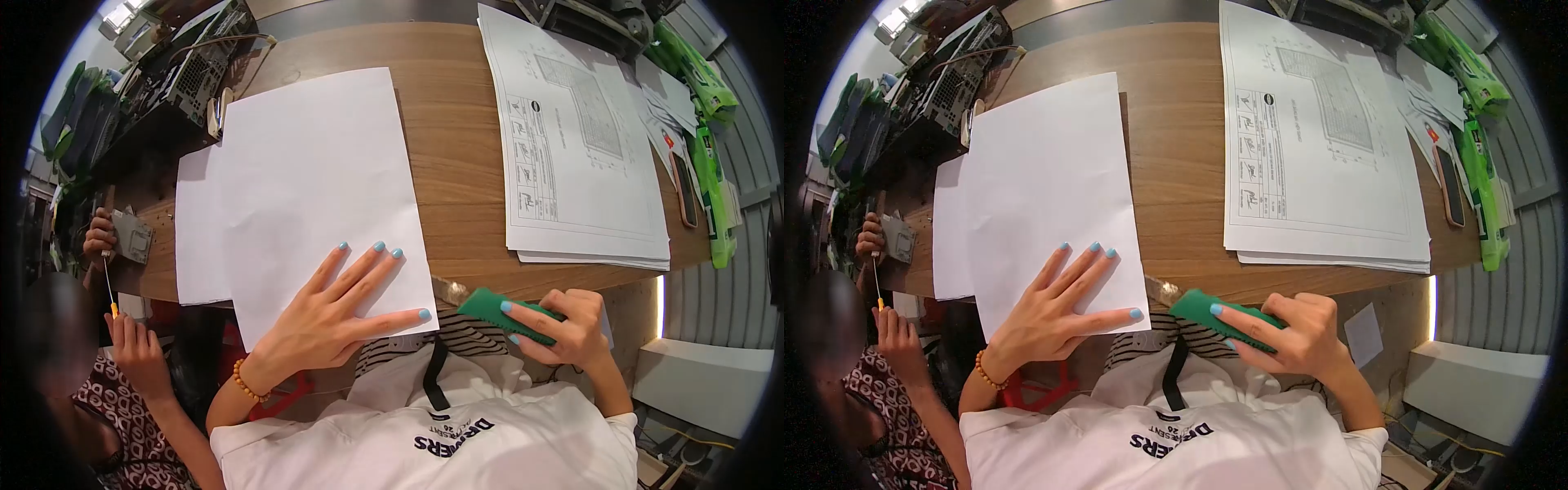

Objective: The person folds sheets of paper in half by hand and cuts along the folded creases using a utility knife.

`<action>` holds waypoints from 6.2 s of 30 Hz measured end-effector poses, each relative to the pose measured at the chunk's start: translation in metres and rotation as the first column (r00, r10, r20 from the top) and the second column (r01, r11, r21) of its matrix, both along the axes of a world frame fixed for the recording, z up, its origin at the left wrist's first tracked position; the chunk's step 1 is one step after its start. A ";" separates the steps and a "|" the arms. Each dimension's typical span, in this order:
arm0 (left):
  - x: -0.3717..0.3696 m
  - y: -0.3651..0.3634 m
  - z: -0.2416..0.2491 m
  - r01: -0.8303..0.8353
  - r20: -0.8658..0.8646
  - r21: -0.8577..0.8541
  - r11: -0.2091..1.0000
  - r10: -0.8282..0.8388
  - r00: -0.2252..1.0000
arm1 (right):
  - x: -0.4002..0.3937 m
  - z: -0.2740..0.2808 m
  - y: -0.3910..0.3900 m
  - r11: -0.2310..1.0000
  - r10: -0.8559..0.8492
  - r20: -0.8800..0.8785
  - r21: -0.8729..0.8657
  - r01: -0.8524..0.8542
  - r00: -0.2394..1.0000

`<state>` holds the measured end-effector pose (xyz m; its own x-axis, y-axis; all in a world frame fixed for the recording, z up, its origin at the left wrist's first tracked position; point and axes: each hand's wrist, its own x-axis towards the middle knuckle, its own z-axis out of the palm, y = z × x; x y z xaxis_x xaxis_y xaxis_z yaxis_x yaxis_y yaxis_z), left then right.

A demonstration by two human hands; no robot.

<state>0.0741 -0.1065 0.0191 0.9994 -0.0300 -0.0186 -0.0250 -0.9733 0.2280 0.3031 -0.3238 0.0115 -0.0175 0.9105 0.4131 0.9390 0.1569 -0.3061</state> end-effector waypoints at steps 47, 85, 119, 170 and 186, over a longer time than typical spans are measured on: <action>0.028 -0.009 -0.011 -0.338 0.067 0.015 0.941 0.337 0.939 | -0.036 -0.008 0.047 0.962 -0.267 0.174 0.111 0.251 0.948; 0.029 -0.011 -0.018 -0.337 0.126 0.003 0.942 0.334 0.934 | -0.008 -0.002 0.134 0.903 -0.429 0.217 0.107 0.416 0.877; 0.110 0.115 -0.034 -0.368 0.214 0.147 0.918 0.334 0.918 | 0.032 0.006 0.143 0.979 -0.195 0.091 -0.040 0.199 0.977; 0.111 0.109 -0.039 -0.519 0.276 0.059 0.853 0.485 0.830 | 0.058 0.002 0.183 0.988 -0.154 0.044 -0.028 0.155 0.987; 0.110 0.108 -0.037 -0.512 0.262 0.048 0.858 0.484 0.835 | 0.060 -0.011 0.206 0.993 -0.105 0.103 0.062 0.099 0.989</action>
